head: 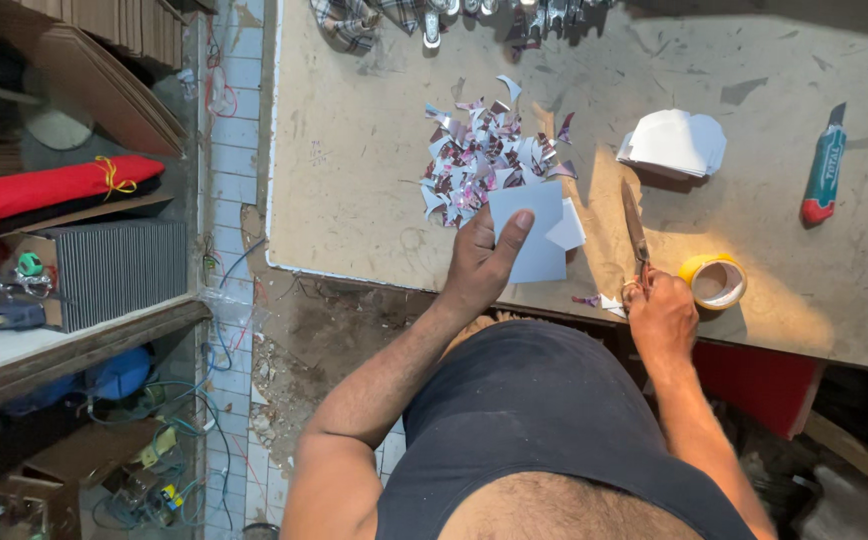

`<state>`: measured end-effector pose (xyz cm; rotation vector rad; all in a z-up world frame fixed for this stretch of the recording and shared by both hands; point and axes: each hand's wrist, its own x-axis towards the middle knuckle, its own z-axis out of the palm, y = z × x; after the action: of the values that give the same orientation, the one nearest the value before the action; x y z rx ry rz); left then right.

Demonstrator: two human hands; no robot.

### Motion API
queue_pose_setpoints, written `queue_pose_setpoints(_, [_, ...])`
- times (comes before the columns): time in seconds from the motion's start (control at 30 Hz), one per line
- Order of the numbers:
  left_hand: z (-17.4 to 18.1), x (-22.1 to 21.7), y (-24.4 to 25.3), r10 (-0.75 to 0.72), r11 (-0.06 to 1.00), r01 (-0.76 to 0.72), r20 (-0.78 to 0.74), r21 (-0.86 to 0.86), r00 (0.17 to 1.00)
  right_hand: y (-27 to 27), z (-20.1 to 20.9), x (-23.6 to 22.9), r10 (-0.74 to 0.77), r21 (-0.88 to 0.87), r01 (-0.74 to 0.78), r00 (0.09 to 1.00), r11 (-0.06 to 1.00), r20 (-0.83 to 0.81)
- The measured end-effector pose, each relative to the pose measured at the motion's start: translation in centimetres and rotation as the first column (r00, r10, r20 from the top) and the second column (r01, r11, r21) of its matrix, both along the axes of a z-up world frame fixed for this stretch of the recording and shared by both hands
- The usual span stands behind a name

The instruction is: The person uses scissors to cut small pieces of white and purple paper into rounded shapes on a workbench. The person repeatedly picks up paper, cuts along the edges, and places the finished pieces into a growing stack while discarding trimmings.

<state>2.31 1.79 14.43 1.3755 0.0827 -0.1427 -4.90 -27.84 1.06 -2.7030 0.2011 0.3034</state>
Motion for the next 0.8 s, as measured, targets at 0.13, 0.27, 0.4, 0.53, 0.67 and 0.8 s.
queue_pose_setpoints(0.13, [1.5, 0.3, 0.0, -0.039, 0.999, 0.039, -0.012, -0.014, 0.999, -1.1, 1.5, 3.0, -0.091, 0.536, 0.493, 0.788, 0.685, -0.609])
queue_pose_setpoints(0.27, [3.7, 0.5, 0.2, -0.024, 0.993, 0.019, -0.04, -0.117, 0.999, -0.4, 8.4, 3.4, 0.053, 0.67, 0.661, 0.697, 0.339, -0.715])
queue_pose_setpoints(0.4, [6.3, 0.0, 0.0, -0.011, 0.991, 0.008, -0.028, -0.132, 1.0, 3.4, 14.9, 2.1, 0.056, 0.733, 0.336, 0.89, 0.592, -0.453])
queue_pose_setpoints(0.53, [8.6, -0.1, -0.4, -0.024, 0.996, 0.03, 0.066, -0.088, 0.998, 6.4, 19.3, 2.9, 0.26, 0.891, -0.162, 0.964, 0.424, 0.052])
queue_pose_setpoints(0.67, [9.8, -0.6, -0.7, -0.04, 0.999, 0.04, 0.114, 0.009, 0.993, 8.6, 21.1, 3.3, 0.312, 0.896, -0.278, 0.935, 0.346, 0.17])
queue_pose_setpoints(0.8, [10.2, -0.6, -0.6, -0.1, 0.986, 0.07, 0.194, 0.153, 0.976, 9.7, 21.2, 3.8, 0.311, 0.783, -0.364, 0.923, 0.505, 0.228])
